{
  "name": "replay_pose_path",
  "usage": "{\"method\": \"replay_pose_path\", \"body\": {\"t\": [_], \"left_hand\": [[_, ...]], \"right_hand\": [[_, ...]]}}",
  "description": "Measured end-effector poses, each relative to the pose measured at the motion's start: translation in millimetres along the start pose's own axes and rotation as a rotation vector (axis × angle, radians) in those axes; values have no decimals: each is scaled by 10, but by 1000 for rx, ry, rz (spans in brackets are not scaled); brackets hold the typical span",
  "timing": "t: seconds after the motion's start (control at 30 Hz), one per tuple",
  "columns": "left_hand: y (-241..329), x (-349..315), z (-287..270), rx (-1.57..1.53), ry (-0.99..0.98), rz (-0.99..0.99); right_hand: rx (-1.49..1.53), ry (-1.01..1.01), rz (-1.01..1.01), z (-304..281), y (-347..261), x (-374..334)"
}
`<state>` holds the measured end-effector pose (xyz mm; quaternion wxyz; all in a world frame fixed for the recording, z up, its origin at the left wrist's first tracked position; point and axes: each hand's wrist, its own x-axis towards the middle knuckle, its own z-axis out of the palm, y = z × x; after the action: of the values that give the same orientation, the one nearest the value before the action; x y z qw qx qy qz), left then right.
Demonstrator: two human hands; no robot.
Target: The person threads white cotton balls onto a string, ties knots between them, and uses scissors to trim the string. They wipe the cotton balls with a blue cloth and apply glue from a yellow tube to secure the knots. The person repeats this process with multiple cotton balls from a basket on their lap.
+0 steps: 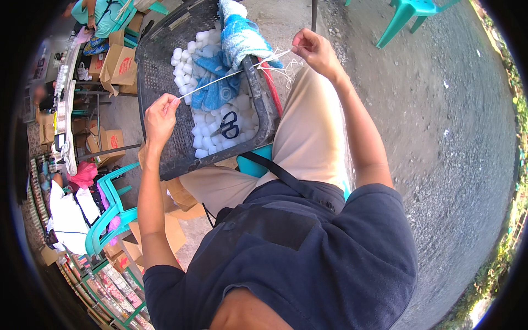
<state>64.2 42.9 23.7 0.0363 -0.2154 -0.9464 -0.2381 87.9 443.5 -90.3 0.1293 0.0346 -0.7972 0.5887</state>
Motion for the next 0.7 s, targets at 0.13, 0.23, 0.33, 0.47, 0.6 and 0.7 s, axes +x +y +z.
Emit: {"method": "replay_pose_path", "body": {"t": [0.13, 0.23, 0.33, 0.47, 0.6, 0.7], "left_hand": [[-32, -22, 7, -3, 2, 0], [-16, 19, 101, -16, 12, 45], [-95, -2, 98, -72, 25, 15], [-164, -50, 103, -166, -5, -59], [-156, -54, 70, -109, -29, -81], [-128, -96, 44, -71, -24, -66]], "right_hand": [[-577, 130, -64, -129, 92, 97], [-833, 268, 68, -465, 583, 184], [-940, 338, -166, -117, 224, 134], [-576, -89, -306, 616, -243, -98], [-666, -44, -193, 920, 15, -118], [-609, -15, -129, 807, 278, -25]]}}
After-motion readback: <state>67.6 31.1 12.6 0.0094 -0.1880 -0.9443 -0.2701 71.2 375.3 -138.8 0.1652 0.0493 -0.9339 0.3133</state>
